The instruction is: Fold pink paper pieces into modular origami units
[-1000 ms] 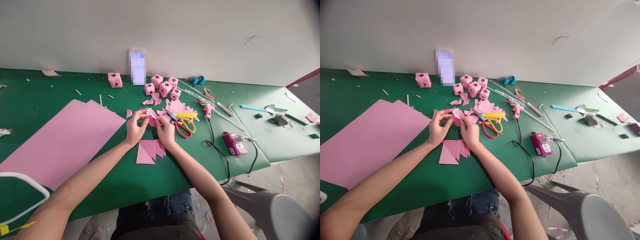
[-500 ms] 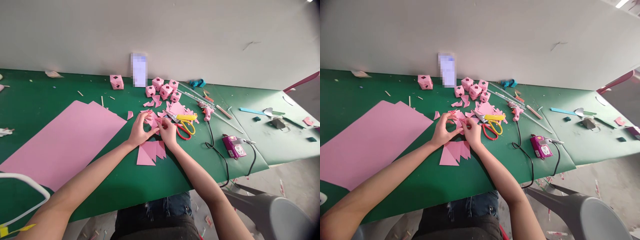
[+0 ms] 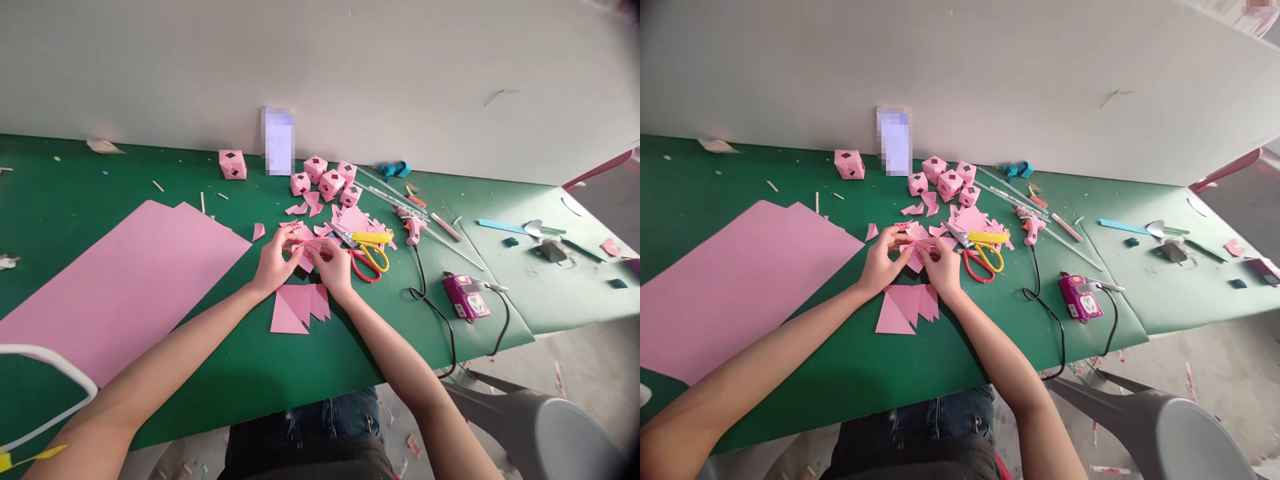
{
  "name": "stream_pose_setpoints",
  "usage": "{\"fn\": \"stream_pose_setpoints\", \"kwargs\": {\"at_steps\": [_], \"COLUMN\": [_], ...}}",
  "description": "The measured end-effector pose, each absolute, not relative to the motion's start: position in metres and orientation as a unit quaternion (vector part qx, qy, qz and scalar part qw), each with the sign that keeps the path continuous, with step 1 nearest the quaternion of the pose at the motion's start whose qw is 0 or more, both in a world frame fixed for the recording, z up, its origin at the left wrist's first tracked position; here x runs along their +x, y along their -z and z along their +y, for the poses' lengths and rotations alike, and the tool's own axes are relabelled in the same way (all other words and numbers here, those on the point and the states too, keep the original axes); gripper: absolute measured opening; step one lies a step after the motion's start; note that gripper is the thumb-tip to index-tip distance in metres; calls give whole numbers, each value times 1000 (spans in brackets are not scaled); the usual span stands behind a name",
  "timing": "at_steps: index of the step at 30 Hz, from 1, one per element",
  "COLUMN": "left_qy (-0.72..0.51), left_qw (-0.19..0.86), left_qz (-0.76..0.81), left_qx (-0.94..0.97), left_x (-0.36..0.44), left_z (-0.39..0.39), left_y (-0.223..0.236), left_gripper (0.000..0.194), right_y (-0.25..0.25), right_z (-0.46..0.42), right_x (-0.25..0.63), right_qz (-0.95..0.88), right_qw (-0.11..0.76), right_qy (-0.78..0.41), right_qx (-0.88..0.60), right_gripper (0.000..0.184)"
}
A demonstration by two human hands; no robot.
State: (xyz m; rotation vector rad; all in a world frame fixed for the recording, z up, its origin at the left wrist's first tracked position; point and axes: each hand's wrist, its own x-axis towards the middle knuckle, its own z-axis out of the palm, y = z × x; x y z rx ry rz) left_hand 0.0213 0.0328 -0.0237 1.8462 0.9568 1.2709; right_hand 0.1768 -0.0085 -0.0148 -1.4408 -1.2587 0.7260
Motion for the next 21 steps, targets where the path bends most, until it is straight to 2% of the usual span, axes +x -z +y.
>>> {"fn": "stream_pose_setpoints", "kwargs": {"at_steps": [3,7,11,13,17,21], "left_qy": [-493,-511,-521,-525,-531,-531], "left_qw": [379,405,382,354,331,313], "left_qz": [379,386,394,393,385,384], "left_qx": [685,652,653,667,678,687], "left_x": [21,20,19,19,18,18], "left_z": [37,41,40,38,35,34], "left_y": [27,31,29,27,25,25], "left_gripper": [37,39,38,35,32,32], "right_y": [14,12,10,9,4,-2], "right_z": [-11,-14,-13,-10,-5,-5], "right_x": [176,175,175,178,185,187], "right_qz": [-564,-607,-544,-481,-381,-371], "right_qw": [500,463,501,529,531,522], "right_qy": [-272,-251,-364,-443,-572,-608], "right_qx": [-598,-595,-566,-541,-496,-470], "right_gripper": [17,24,51,59,52,46]}}
